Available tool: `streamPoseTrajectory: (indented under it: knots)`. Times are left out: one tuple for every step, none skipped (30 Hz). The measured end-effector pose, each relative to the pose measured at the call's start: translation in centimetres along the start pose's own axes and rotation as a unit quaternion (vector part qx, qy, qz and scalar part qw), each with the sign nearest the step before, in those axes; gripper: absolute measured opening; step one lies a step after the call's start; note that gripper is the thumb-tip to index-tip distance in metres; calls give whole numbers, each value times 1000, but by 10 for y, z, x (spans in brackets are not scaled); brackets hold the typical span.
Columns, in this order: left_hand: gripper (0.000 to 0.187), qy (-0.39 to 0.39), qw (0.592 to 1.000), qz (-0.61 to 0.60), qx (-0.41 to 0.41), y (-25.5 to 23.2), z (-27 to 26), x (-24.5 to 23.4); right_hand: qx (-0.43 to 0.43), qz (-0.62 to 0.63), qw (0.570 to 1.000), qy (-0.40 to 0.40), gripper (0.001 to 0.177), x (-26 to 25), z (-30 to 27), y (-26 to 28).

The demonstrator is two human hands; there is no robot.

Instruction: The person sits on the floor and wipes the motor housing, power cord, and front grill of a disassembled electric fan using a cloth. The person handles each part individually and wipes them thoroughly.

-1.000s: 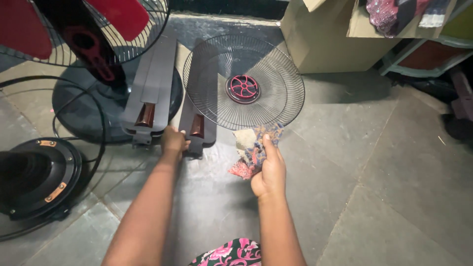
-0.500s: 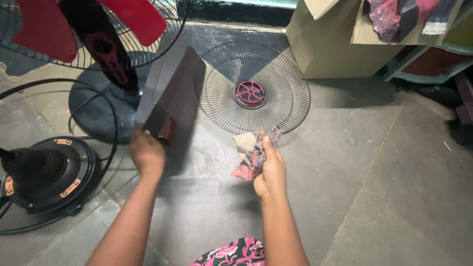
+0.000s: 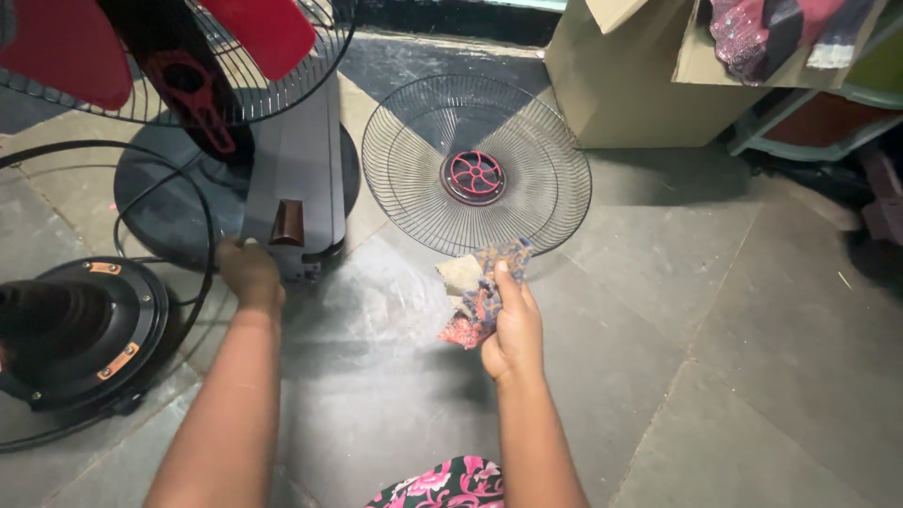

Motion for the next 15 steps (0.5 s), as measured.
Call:
streamPoseTrajectory:
  knots:
    - [23,-4,1000,24,-11,2,0,-1,-1,-1,1000,0,37,0,1,0]
    - [23,-8,999,47,-21,5,0,-1,-2,-1,1000,0,37,0,1,0]
    - [23,0,998,47,-31,7,-2,-2,1,0,1000,-1,37,-1,0,0]
    - [23,6,998,46,-39,9,-1,-3,3,1,1000,-1,36,-1,0,0]
    - [23,12,998,45,-47,10,0,-3,4,2,1000,0,36,-1,0,0]
    - [23,20,998,47,-47,11,0,-4,3,2,1000,0,36,-1,0,0]
    - [24,27,997,49,-48,11,1,-4,1,1,1000,1,37,-1,-1,1]
    - [24,34,997,51,-48,10,2,-5,0,0,1000,2,37,-1,-1,1]
    - [25,26,981,183,55,-3,5,-9,-2,4,1000,-1,37,-1,-1,1]
    - [27,17,937,310,158,-16,3,-10,-3,7,1000,-4,37,-1,-1,2]
    - [29,9,866,429,256,-30,-1,-9,-5,11,1000,-6,37,-1,0,2]
    - [30,-1,880,373,294,-36,-8,-11,-11,15,1000,-9,37,-2,0,3]
    - [32,-10,890,315,330,-42,-20,-10,-17,20,1000,-12,37,-3,1,4]
    - [34,-18,895,255,366,-47,-35,-5,-22,24,999,-15,37,-5,2,4]
    - [34,9,898,219,381,-51,-47,7,-33,28,999,-23,36,-6,4,4]
Point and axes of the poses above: each hand's wrist, its own z-axis towards the middle knuckle, its own x-axis out of the palm, y = z × x, the point moved 5 cm from there along z, towards the middle knuckle, and after that the axes turned 14 degrees about x, right-handed, at the moved point
